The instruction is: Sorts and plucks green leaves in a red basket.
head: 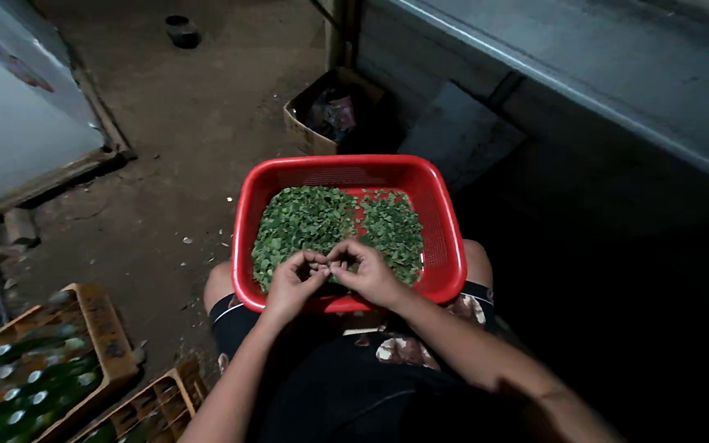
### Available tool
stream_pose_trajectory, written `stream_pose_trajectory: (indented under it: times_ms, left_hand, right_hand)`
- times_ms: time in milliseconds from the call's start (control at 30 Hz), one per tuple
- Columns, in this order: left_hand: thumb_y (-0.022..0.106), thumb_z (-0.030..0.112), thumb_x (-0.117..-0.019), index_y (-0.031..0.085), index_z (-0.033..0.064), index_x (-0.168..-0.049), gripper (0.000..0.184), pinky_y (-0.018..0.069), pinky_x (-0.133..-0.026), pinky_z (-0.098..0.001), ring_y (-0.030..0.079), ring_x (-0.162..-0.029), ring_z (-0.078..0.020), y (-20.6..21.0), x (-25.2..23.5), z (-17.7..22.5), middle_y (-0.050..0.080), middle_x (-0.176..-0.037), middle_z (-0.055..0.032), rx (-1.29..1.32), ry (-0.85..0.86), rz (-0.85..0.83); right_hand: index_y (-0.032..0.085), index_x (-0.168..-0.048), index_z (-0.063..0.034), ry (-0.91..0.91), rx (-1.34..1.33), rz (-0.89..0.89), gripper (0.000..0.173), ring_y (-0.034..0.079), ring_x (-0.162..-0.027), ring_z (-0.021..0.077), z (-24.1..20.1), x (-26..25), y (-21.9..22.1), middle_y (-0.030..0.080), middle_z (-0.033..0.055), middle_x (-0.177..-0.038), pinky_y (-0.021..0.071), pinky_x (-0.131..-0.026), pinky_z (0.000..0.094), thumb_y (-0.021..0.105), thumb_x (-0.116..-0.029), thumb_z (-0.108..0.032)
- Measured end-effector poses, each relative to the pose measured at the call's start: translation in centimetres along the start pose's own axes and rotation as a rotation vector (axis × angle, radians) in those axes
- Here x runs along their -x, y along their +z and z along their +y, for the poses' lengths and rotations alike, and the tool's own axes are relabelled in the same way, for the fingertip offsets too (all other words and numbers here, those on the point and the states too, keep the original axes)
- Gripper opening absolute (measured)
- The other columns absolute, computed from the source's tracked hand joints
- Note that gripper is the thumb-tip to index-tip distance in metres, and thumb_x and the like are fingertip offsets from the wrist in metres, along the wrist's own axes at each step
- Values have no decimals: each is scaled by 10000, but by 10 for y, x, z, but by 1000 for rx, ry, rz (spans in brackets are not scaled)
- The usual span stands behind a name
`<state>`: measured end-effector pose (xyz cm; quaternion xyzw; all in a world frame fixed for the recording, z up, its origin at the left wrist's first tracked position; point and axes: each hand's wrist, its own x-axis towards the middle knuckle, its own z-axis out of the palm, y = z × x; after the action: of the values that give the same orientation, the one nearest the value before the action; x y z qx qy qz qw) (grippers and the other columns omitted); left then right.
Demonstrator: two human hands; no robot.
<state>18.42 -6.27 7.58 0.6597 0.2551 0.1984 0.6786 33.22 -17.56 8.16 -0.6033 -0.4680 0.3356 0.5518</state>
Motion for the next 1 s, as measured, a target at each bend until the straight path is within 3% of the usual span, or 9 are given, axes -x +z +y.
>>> stream_pose_trajectory:
  times_ms: [100,167,233,300,400,500,567,700,1000]
  left_hand:
    - [686,29,-905,668,3,-1062,160,573,-754,-196,667,-784,-19,-2,-3,-3,700,-913,15,-150,0,-28]
    - [669,114,-952,727,20,-1047,146,567,-835,-211,685,-893,-29,-7,-6,-8,730,-1012,-23,-400,26,-48]
    - [642,202,-989,770,40,-1046,215,511,-1033,-396,650,-1202,-212,-12,-6,-12,676,-1307,-135,-634,58,-91]
    - [632,261,-995,780,65,-1068,257,431,-1112,-524,540,-1350,-351,-13,-5,-16,564,-1460,-193,-726,59,-143]
    - [610,328,-1014,765,91,-1159,318,435,-1120,-518,555,-1349,-320,-13,-2,-14,593,-1444,-148,-754,30,-299]
    - [660,368,-989,737,82,-1226,379,461,-1101,-518,598,-1306,-285,-14,0,-11,642,-1386,-123,-765,8,-521]
    - [726,350,-950,729,84,-1242,395,492,-1062,-520,641,-1239,-279,-15,0,-8,673,-1337,-117,-784,-2,-641]
    - [757,283,-931,727,88,-1240,366,514,-1007,-533,682,-1131,-285,-15,-1,-7,717,-1228,-118,-830,-5,-711]
    - [723,316,-958,730,103,-1243,356,514,-1002,-526,694,-1106,-282,-18,1,-11,737,-1174,-114,-832,3,-705]
  right_hand:
    - [677,-1093,60,21,144,13,214,638,-863,72,0,2,-14,690,112,-984,532,-816,225,576,-947,-60]
    - [695,-1095,63,21,291,89,206,691,-933,162,1,4,-39,715,157,-1031,567,-877,319,597,-970,-68]
    - [704,-1077,54,13,446,221,182,703,-958,213,7,9,-75,716,166,-1041,580,-897,390,625,-963,-62]
    - [694,-1106,48,52,588,352,190,696,-984,237,9,20,-119,705,175,-1076,572,-915,426,627,-979,-76]
    - [682,-1153,36,155,849,570,236,699,-963,301,12,47,-182,704,204,-1087,573,-869,495,598,-1015,-136]
    - [619,-1325,20,492,1046,633,346,625,-1157,502,0,69,-215,653,301,-1239,451,-985,696,556,-1053,-185]
    - [608,-1358,14,606,1049,655,382,580,-1194,563,-2,74,-218,624,353,-1256,401,-1004,731,582,-1044,-201]
    - [641,-1282,31,446,1022,529,313,558,-1259,478,6,65,-202,601,276,-1331,426,-1052,657,624,-1010,-123]
    - [735,-1108,5,229,964,15,175,606,-1172,430,24,-12,-135,668,229,-1183,475,-1023,601,659,-971,-71]
